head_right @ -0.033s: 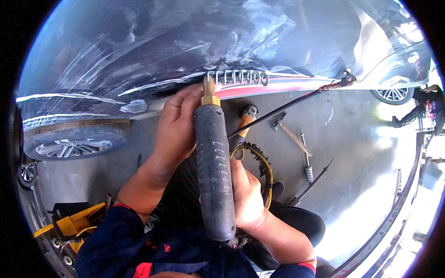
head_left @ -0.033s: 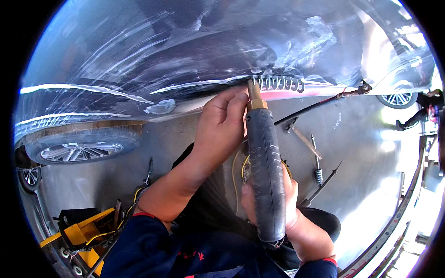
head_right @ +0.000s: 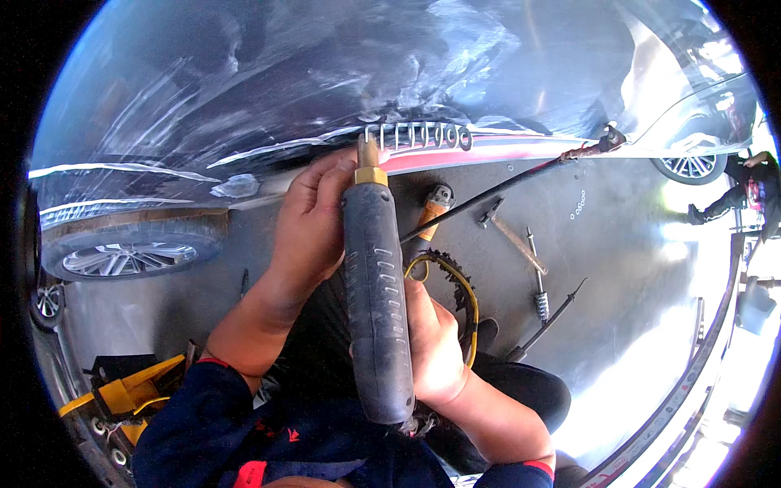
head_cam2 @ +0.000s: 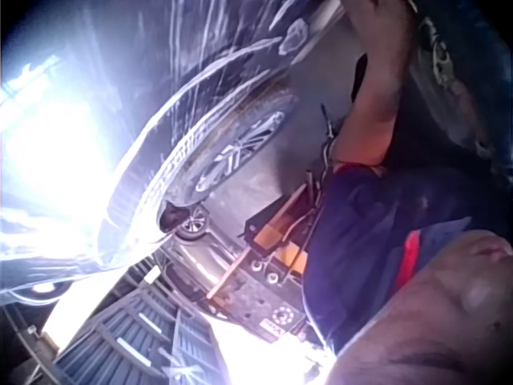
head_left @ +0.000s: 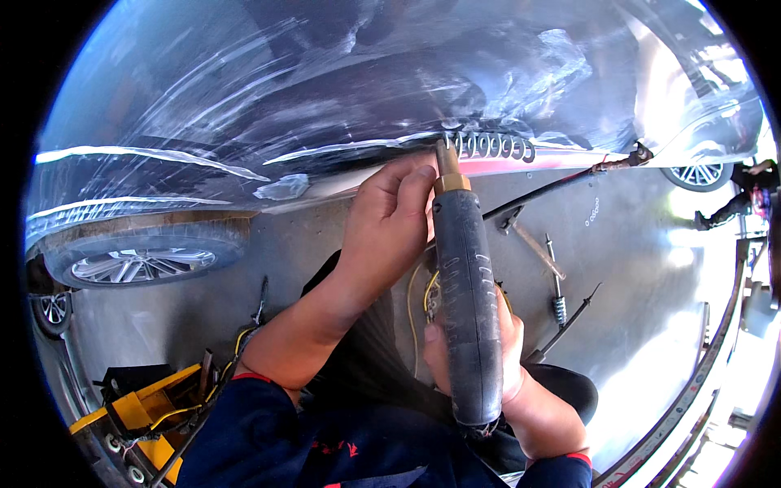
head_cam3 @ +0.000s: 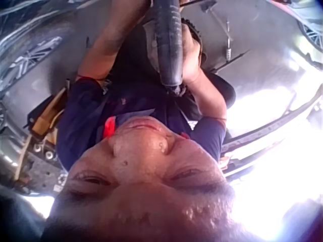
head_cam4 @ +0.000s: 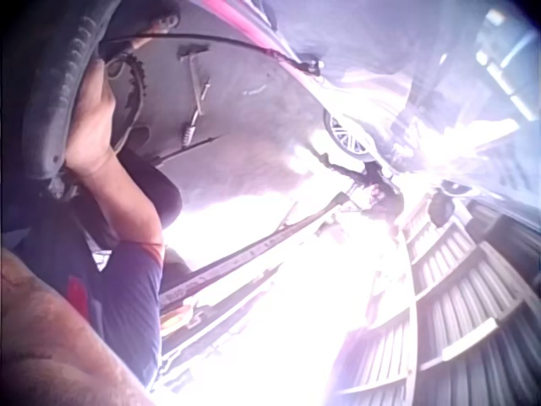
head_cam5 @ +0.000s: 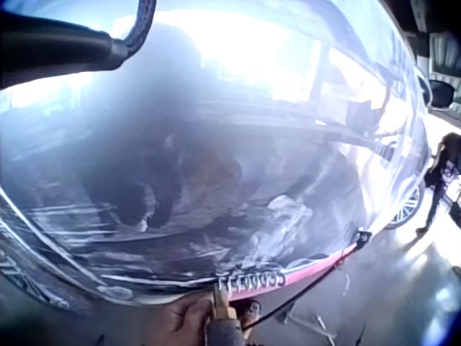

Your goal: The person attaches washers to the surface of a dented car door using a spot welder, pulls the washers with a slide hammer to straighten the dent, and uses a screwdriver to lever specific points.

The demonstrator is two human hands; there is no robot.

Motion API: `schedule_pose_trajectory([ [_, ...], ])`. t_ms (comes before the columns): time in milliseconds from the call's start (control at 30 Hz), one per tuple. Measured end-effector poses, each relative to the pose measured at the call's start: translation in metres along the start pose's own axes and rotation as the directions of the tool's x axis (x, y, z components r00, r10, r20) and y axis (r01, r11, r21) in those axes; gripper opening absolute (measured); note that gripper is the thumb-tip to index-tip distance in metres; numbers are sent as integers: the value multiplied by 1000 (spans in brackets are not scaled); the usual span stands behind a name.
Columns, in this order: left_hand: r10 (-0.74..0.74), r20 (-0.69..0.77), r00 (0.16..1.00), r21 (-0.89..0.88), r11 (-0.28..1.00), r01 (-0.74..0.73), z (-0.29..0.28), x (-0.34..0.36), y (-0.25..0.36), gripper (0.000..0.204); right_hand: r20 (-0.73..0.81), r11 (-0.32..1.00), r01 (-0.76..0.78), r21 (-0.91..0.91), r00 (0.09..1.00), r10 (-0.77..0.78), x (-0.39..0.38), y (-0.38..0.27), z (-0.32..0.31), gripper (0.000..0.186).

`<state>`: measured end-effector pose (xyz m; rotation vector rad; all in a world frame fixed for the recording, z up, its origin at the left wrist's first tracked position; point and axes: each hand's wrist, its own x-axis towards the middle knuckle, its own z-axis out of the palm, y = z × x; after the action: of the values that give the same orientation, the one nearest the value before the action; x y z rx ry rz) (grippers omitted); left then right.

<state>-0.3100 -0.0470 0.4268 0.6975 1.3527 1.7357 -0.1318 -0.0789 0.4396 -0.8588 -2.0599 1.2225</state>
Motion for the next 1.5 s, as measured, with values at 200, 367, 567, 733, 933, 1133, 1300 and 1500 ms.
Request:
schedule_pose_trajectory([
  [200,-166,187,968,-262,942,212,-13,-12,-15,20,4,1000,0,24,1000,0,2,-7,-2,39],
  [367,-238,205,950,-211,937,280,-17,-28,-31,15,21,995,68,-66,998,-67,2,-1,-2,37],
  [567,-433,308,847,-224,832,507,-35,-44,-59,17,-20,1000,-9,6,1000,9,1,-5,1,38],
  [733,-519,326,790,-293,739,607,-45,-51,-70,28,-18,1000,8,-27,1000,-9,-1,-6,-3,37],
  [933,-414,302,859,-191,856,480,-49,-49,-73,26,-59,998,-67,-6,996,66,-7,-18,2,34],
  [1133,-380,237,894,-226,873,431,-50,-37,-60,16,-83,999,-34,-29,996,31,-17,-10,9,34],
  [1300,-430,242,870,-472,731,492,-47,-30,-55,13,-56,999,22,34,998,-20,-39,0,10,48],
  [1500,-199,322,926,-657,657,370,-42,-11,-38,12,95,998,52,-45,994,-48,-47,7,-5,37],
])
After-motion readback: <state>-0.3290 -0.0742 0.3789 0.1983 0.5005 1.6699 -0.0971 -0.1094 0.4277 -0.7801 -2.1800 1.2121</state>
